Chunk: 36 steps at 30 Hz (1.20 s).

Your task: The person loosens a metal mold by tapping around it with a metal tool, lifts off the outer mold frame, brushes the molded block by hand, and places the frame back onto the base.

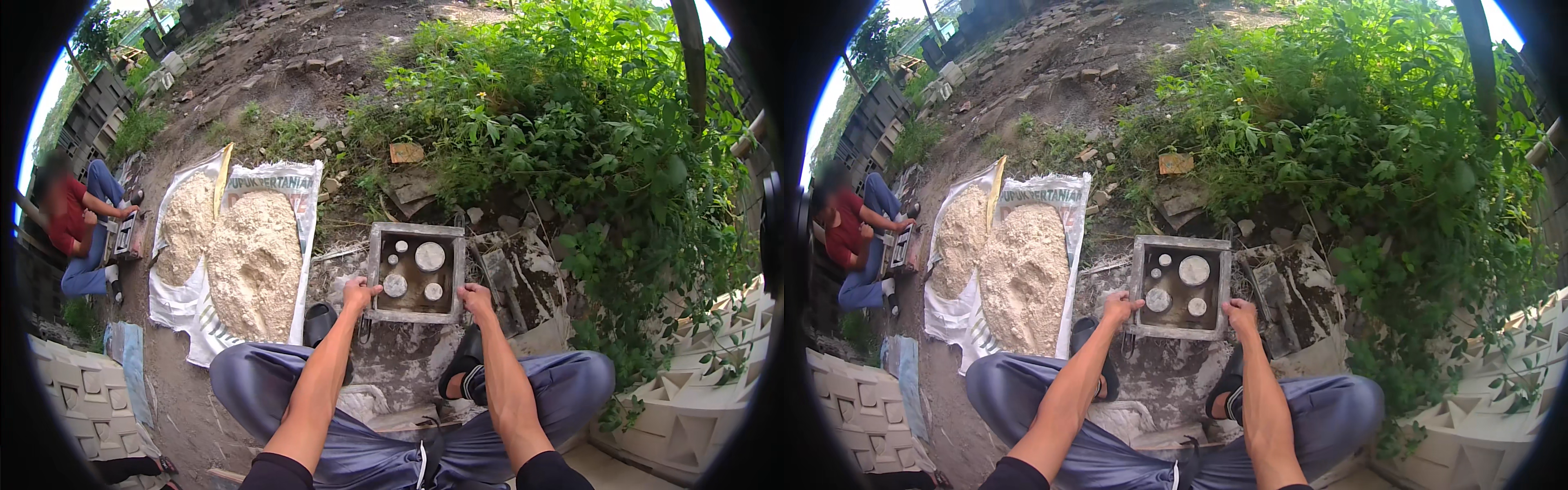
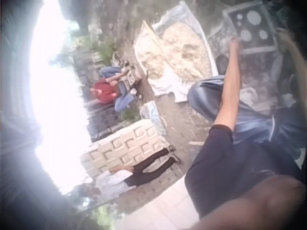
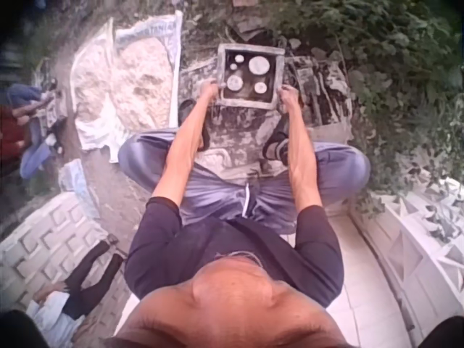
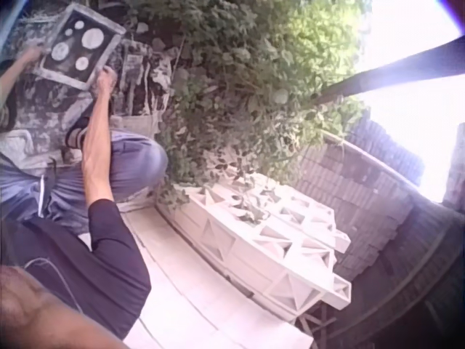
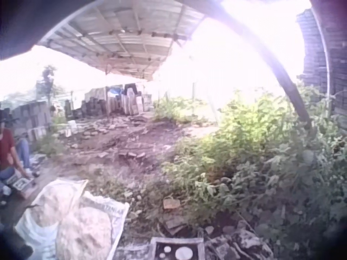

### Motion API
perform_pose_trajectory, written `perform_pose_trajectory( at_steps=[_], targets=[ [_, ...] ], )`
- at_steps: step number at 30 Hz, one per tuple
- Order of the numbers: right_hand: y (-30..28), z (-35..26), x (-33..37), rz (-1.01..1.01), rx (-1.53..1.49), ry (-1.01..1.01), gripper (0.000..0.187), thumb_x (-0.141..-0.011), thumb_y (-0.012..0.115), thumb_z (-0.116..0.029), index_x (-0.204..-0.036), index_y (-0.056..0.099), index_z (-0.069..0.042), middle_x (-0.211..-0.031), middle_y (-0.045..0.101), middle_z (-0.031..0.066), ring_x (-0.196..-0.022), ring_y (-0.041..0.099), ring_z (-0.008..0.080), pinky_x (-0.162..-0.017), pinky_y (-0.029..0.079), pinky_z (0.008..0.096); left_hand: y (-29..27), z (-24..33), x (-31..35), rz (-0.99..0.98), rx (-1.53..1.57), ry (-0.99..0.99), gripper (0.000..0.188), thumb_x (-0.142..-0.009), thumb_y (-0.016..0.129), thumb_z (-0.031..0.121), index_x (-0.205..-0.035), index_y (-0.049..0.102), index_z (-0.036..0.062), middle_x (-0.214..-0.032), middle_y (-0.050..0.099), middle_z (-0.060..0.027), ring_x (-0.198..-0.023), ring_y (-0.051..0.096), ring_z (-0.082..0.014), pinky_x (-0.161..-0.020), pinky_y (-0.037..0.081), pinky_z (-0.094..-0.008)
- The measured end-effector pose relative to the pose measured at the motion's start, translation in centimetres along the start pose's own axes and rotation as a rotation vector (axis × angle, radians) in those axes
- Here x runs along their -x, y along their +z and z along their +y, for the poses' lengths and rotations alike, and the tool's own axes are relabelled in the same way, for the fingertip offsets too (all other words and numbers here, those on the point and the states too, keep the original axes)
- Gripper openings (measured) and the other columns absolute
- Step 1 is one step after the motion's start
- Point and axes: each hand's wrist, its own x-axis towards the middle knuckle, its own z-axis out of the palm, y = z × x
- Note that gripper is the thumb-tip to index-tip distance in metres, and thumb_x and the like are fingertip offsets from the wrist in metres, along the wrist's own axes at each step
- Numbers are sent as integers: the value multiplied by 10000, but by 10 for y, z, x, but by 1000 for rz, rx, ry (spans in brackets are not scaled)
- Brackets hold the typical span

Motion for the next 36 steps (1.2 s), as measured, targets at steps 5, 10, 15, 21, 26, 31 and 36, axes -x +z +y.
perform_pose_trajectory(
  at_steps=[5,10,15,21,26,31,36],
  targets=[
    [3,-1,0,125,73,-177,283,-770,682,-97,-1024,645,22,-776,633,27,-646,555,133,-610,453,270,10,2,-5,3,15,83,315,-639,840,116,-892,679,18,-687,623,-24,-597,534,-117,-554,441,-297],
    [19,-36,33,143,74,-112,321,-751,682,-78,-1050,648,32,-813,662,68,-700,592,148,-661,477,297,-5,-22,-17,13,10,91,327,-634,841,114,-905,683,22,-700,633,-21,-603,541,-114,-570,446,-285],
    [24,-11,10,260,148,-163,312,-762,679,-99,-1043,649,33,-824,672,93,-718,610,164,-666,478,311,1,-4,-9,62,-86,147,348,-632,838,130,-930,690,27,-759,685,-53,-642,585,-115,-582,457,-290],
    [20,-9,3,251,206,-154,243,-777,663,-112,-964,651,43,-763,641,62,-682,575,149,-635,458,316,-6,12,3,26,-117,77,347,-640,838,187,-897,678,19,-734,664,-55,-641,586,-137,-615,466,-310],
    [5,-27,4,-79,-19,-75,484,-719,704,-129,-1153,571,38,-1067,643,149,-965,614,218,-837,466,352,2,33,4,23,-287,61,436,-649,838,190,-961,619,-21,-825,658,-71,-727,596,-148,-677,481,-310],
    [26,-49,9,-42,16,-114,772,-735,743,-197,-1365,345,4,-1299,490,190,-1170,496,281,-978,388,355,6,38,-13,-80,25,117,601,-663,835,188,-1100,503,-57,-976,636,-107,-867,586,-160,-791,480,-312],
    [24,-40,5,34,172,-194,712,-850,629,-310,-1388,292,14,-1321,471,224,-1203,471,332,-1002,360,392,22,37,-7,149,-151,241,513,-822,669,375,-1095,504,-26,-966,634,-193,-914,613,-308,-815,461,-395]
  ],
)
